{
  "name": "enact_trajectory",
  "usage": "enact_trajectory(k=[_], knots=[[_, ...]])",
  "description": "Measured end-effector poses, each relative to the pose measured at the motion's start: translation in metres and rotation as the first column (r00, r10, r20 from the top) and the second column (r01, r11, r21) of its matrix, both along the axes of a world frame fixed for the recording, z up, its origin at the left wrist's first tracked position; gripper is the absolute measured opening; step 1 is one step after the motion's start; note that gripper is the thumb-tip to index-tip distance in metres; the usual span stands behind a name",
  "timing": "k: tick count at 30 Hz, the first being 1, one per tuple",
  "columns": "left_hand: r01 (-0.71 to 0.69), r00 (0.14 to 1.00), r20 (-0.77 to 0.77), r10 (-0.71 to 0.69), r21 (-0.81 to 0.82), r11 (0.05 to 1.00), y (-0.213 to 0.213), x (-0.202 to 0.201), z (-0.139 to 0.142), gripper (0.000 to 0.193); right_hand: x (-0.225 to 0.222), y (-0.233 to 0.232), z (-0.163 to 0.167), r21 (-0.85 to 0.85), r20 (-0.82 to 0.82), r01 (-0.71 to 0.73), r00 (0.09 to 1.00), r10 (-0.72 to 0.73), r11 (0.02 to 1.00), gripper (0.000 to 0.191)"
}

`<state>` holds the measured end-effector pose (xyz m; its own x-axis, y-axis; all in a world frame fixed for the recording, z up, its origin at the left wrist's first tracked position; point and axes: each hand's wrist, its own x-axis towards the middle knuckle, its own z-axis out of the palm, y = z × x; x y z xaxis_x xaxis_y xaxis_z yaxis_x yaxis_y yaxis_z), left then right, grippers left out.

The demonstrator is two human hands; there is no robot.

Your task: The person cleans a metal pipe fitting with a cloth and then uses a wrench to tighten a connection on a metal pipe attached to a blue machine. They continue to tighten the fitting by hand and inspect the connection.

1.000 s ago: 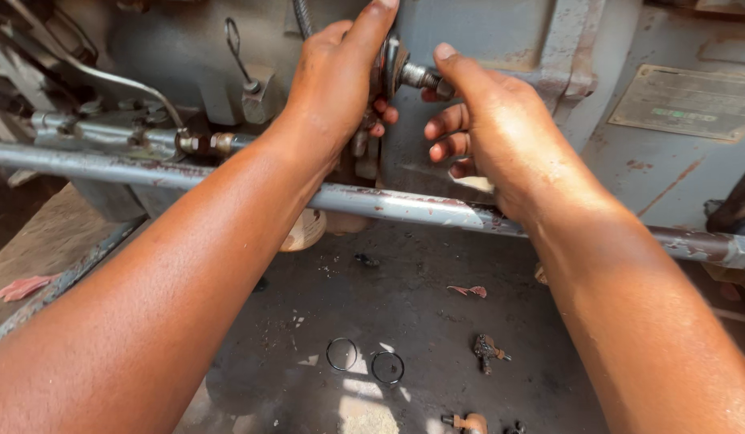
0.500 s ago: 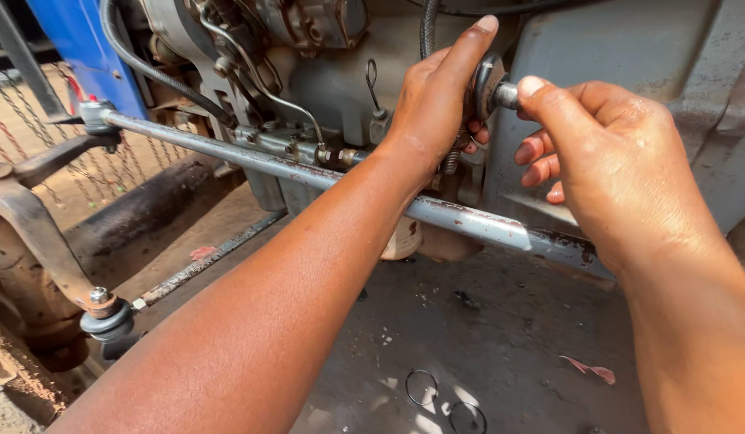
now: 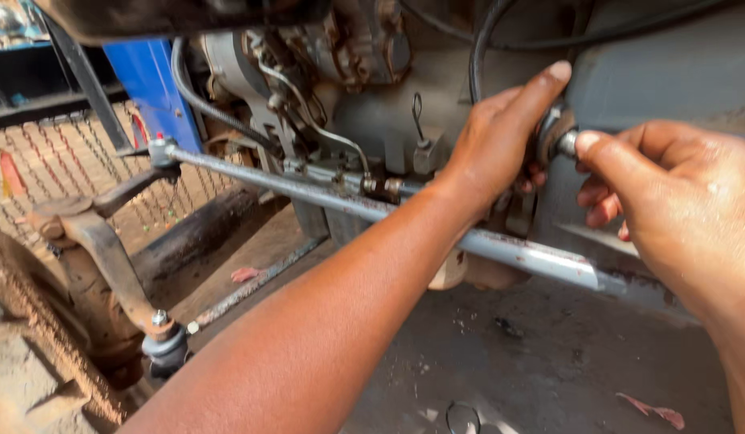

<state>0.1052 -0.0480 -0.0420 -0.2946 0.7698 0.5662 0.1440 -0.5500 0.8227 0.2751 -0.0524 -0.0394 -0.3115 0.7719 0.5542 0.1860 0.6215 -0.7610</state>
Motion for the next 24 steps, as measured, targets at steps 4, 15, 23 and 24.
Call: enact_trajectory(k=[4,15,23,24], knots=[[0.046,0.999,0.001,-0.046,0.015,0.999,0.002,0.000,-0.013,0.056,0.000,0.018,-0.018,-0.028,0.037,0.032,0.999,-0.031,0.999,0.041],[0.011,1.000,0.019,-0.010,-0.021,1.000,0.011,-0.015,-0.029,0.062,-0.005,0.122,-0.057,-0.090,0.244,0.240,0.946,-0.212,0.966,0.056],[-0.022,1.000,0.017,0.021,0.070,0.997,0.021,-0.026,-0.036,0.069,-0.004,0.068,-0.047,-0.138,0.137,0.124,0.985,-0.106,0.983,0.064],[-0.020,0.999,0.029,0.017,0.104,0.994,0.023,-0.027,-0.035,0.070,-0.002,0.055,-0.045,-0.155,0.093,0.111,0.991,-0.098,0.982,0.060]])
